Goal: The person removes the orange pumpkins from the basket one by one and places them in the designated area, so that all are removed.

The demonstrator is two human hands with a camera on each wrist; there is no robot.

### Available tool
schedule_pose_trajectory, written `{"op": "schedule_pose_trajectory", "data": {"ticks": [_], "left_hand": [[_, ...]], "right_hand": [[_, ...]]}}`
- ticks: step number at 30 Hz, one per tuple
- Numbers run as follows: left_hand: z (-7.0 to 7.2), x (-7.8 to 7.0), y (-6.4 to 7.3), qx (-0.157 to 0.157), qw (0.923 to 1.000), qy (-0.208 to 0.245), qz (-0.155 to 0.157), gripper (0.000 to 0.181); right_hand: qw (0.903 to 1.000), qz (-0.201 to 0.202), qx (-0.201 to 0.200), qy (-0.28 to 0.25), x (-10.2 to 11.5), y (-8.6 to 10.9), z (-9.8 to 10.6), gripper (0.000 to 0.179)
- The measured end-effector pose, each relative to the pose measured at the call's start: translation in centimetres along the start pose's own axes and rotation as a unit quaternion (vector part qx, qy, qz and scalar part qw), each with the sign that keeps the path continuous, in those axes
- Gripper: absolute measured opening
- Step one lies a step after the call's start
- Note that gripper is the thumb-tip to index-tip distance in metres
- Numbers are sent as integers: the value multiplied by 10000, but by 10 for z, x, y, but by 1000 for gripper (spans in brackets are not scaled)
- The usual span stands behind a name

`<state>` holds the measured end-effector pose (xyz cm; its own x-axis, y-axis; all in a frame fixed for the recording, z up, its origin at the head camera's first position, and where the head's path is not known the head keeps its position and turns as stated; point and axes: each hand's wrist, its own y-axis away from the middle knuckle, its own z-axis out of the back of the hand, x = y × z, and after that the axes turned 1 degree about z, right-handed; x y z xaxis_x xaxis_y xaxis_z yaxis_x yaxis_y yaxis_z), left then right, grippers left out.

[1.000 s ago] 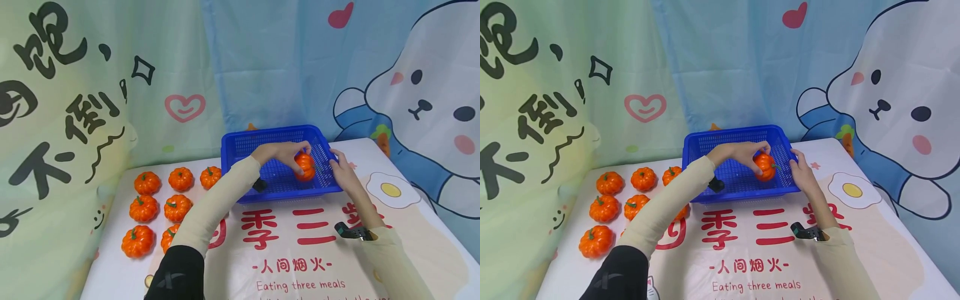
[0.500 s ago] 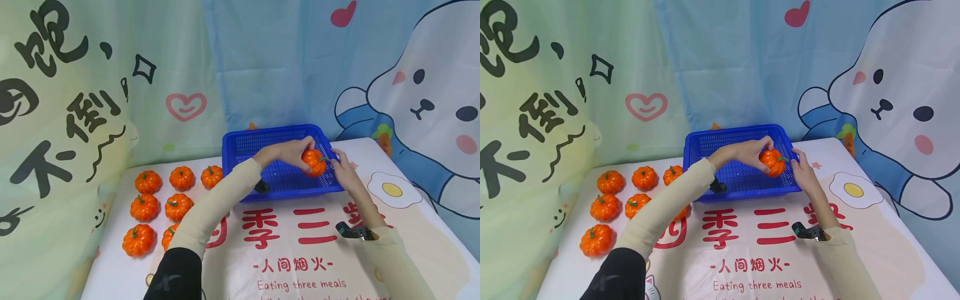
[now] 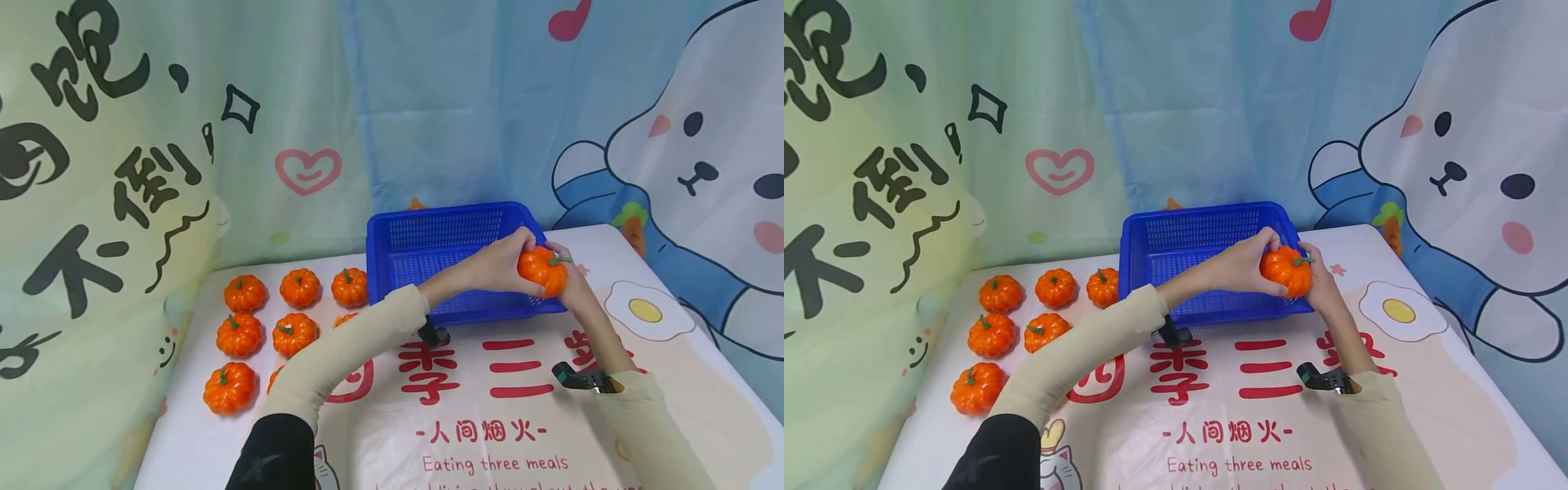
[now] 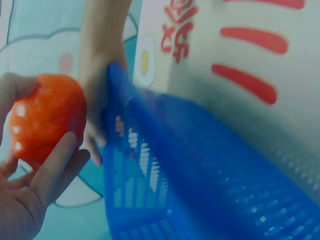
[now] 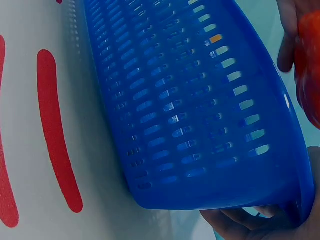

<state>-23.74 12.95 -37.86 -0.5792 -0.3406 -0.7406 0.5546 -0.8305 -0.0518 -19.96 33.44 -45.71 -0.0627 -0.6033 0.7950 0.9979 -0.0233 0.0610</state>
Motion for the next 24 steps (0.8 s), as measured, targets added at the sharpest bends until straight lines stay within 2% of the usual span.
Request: {"op": "schedule_pose_trajectory", "data": {"ticks": [3, 8, 12, 18, 24], "left_hand": [[-8, -2, 12, -126, 9999, 100, 29, 53], [-16, 0, 35, -331, 9994, 129, 27, 55], [-20, 3, 67, -455, 9987, 242, 62, 57], [-23, 5, 119, -404, 9988, 255, 59, 58], [-31, 12, 164, -540, 9969, 559, 71, 58]], "right_hand": [[9999, -47, 41, 106, 0, 2, 0, 82], [9996, -274, 31, -80, 2, 1, -5, 63], [9992, -386, -33, -45, 3, -1, -8, 58], [9990, -429, -149, -10, 1, -2, -6, 58], [9990, -417, -151, -13, 1, -3, -5, 58]]}}
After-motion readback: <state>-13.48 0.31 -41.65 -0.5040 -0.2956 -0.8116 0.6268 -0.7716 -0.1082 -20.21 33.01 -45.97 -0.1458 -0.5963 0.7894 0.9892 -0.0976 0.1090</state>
